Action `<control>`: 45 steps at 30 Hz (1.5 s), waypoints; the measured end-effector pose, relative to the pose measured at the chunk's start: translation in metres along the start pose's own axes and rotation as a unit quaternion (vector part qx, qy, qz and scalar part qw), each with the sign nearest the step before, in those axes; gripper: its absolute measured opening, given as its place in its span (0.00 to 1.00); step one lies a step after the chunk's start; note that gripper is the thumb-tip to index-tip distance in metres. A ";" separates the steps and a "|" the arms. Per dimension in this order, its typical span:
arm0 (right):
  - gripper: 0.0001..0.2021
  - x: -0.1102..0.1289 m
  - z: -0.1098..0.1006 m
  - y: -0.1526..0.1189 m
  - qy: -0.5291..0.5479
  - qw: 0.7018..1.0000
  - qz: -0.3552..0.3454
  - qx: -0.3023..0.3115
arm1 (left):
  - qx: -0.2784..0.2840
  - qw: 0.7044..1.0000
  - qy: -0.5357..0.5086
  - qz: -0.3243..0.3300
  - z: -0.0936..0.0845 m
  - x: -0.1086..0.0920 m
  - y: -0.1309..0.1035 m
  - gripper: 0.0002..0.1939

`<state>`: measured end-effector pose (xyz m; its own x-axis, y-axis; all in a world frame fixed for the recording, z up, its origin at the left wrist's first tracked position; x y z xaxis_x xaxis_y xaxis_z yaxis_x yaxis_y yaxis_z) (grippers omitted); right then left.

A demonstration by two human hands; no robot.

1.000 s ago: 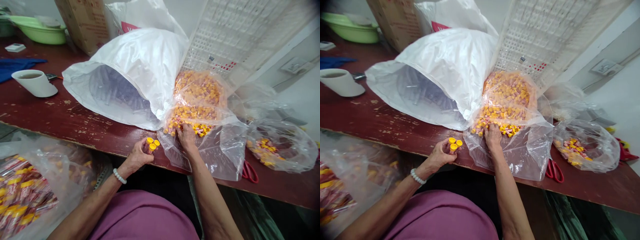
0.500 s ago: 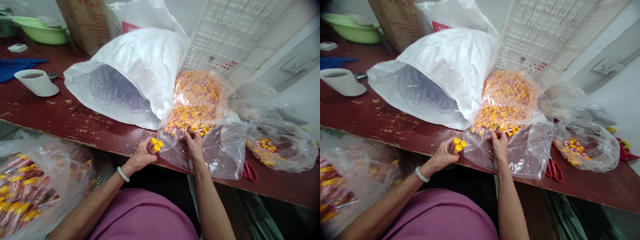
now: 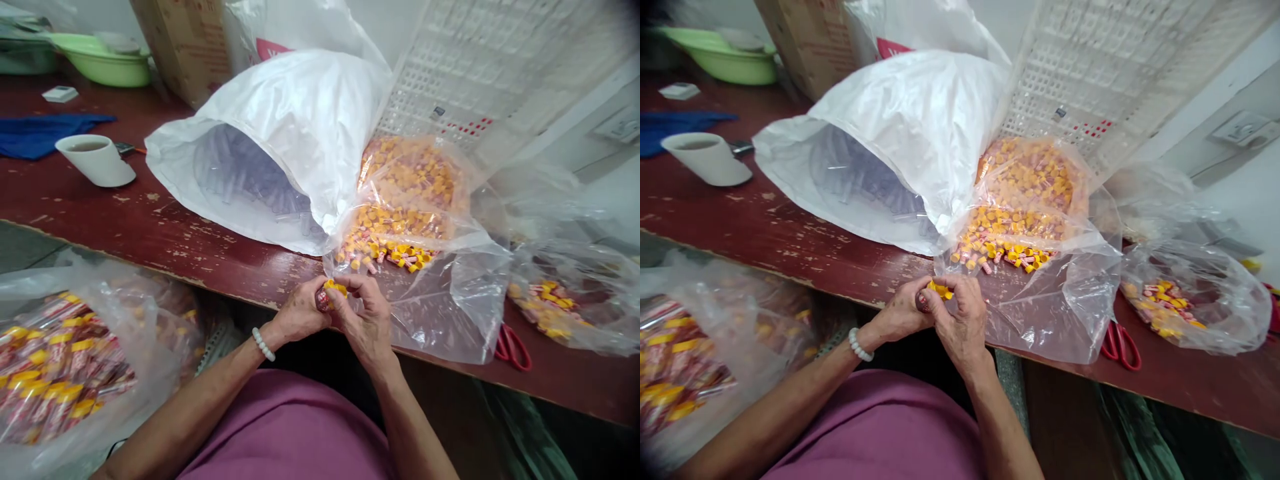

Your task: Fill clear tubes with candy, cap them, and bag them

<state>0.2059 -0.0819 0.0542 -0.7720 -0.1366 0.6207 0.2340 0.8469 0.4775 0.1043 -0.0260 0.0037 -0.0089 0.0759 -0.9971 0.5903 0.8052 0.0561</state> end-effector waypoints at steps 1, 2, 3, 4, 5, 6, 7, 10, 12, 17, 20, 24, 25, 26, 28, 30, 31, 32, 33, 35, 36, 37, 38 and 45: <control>0.08 0.000 -0.002 0.001 0.003 1.000 -0.012 0.007 | 0.000 1.000 0.006 0.005 -0.001 -0.001 0.000 0.15; 0.08 -0.001 -0.006 0.004 0.016 1.000 -0.015 0.010 | -0.002 1.000 0.014 0.011 -0.003 -0.002 -0.001 0.14; 0.08 -0.004 -0.010 0.009 0.032 0.999 -0.009 0.005 | -0.003 1.000 0.026 0.017 -0.004 -0.003 -0.001 0.14; 0.08 -0.007 -0.016 0.014 0.043 0.999 0.001 -0.013 | -0.003 0.999 0.041 0.022 -0.005 -0.004 -0.001 0.14; 0.09 -0.009 -0.021 0.021 0.044 0.998 0.015 -0.044 | -0.001 0.998 0.060 0.025 -0.004 -0.005 -0.001 0.15; 0.10 -0.011 -0.024 0.026 0.031 0.996 0.023 -0.082 | 0.006 0.996 0.082 0.027 -0.003 -0.005 -0.002 0.16; 0.11 -0.010 -0.026 0.031 0.005 0.992 0.023 -0.123 | 0.015 0.994 0.106 0.030 0.000 -0.006 -0.002 0.16; 0.14 0.002 -0.006 0.040 -0.090 0.985 -0.044 -0.142 | 0.042 0.983 0.176 0.030 0.011 -0.004 -0.004 0.12; 0.15 0.007 0.016 0.043 -0.108 0.987 -0.081 -0.083 | 0.042 0.982 0.186 0.010 0.015 -0.001 -0.006 0.10; 0.17 -0.016 0.010 0.042 0.028 0.994 0.034 -0.099 | 0.014 0.998 -0.030 -0.061 0.010 0.003 -0.008 0.16; 0.18 -0.019 -0.005 0.034 0.007 1.000 0.004 -0.029 | -0.015 0.979 -0.149 -0.138 0.000 0.010 -0.008 0.16; 0.32 0.001 0.006 0.004 -0.122 0.971 -0.168 0.120 | -0.032 0.957 -0.243 -0.154 -0.004 0.014 -0.009 0.13; 0.36 0.005 0.012 -0.002 -0.153 0.960 -0.192 0.134 | -0.026 0.955 -0.255 -0.152 -0.003 0.014 -0.010 0.13; 0.38 0.008 0.018 -0.008 -0.177 0.952 -0.205 0.141 | -0.019 0.954 -0.260 -0.151 -0.001 0.015 -0.010 0.13; 0.38 0.010 0.029 -0.014 -0.201 0.947 -0.206 0.146 | -0.010 0.955 -0.255 -0.153 0.002 0.016 -0.012 0.13; 0.36 0.010 0.036 -0.016 -0.199 0.949 -0.199 0.143 | -0.021 0.956 -0.248 -0.157 0.004 0.018 -0.014 0.13; 0.34 0.010 0.037 -0.016 -0.192 0.951 -0.199 0.139 | -0.027 0.955 -0.248 -0.159 0.005 0.018 -0.015 0.13; 0.33 0.010 0.038 -0.016 -0.184 0.953 -0.201 0.133 | -0.031 0.955 -0.248 -0.161 0.005 0.019 -0.015 0.13; 0.33 0.010 0.038 -0.015 -0.178 0.954 -0.206 0.126 | -0.036 0.954 -0.247 -0.164 0.006 0.019 -0.015 0.14; 0.31 0.010 0.037 -0.014 -0.168 0.954 -0.219 0.113 | -0.059 0.957 -0.226 -0.174 0.005 0.021 -0.015 0.14; 0.31 0.010 0.036 -0.012 -0.161 0.955 -0.222 0.109 | -0.074 0.958 -0.212 -0.177 0.004 0.021 -0.015 0.14; 0.31 0.010 0.035 -0.011 -0.152 0.957 -0.221 0.108 | -0.084 0.959 -0.204 -0.178 0.004 0.021 -0.014 0.13; 0.31 0.010 0.035 -0.010 -0.139 0.960 -0.216 0.111 | -0.086 0.959 -0.205 -0.176 0.004 0.020 -0.013 0.13; 0.42 0.007 0.034 -0.009 -0.088 0.979 -0.153 0.105 | -0.031 0.934 -0.313 -0.169 0.001 0.012 -0.011 0.10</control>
<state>0.1787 -0.0730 0.0331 -0.8810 -0.3260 0.3429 -0.1370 0.8695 0.4746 0.0987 -0.0347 -0.0088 0.2995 -0.5320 -0.7920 0.5913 0.7549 -0.2835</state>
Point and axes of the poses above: each hand's wrist, its own y-axis towards the middle knuckle, its own z-axis out of the palm, x = y × z, the point moved 5 cm from there along y, towards the middle knuckle, and after that the axes turned 12 degrees about -y, right-handed, at the moved point
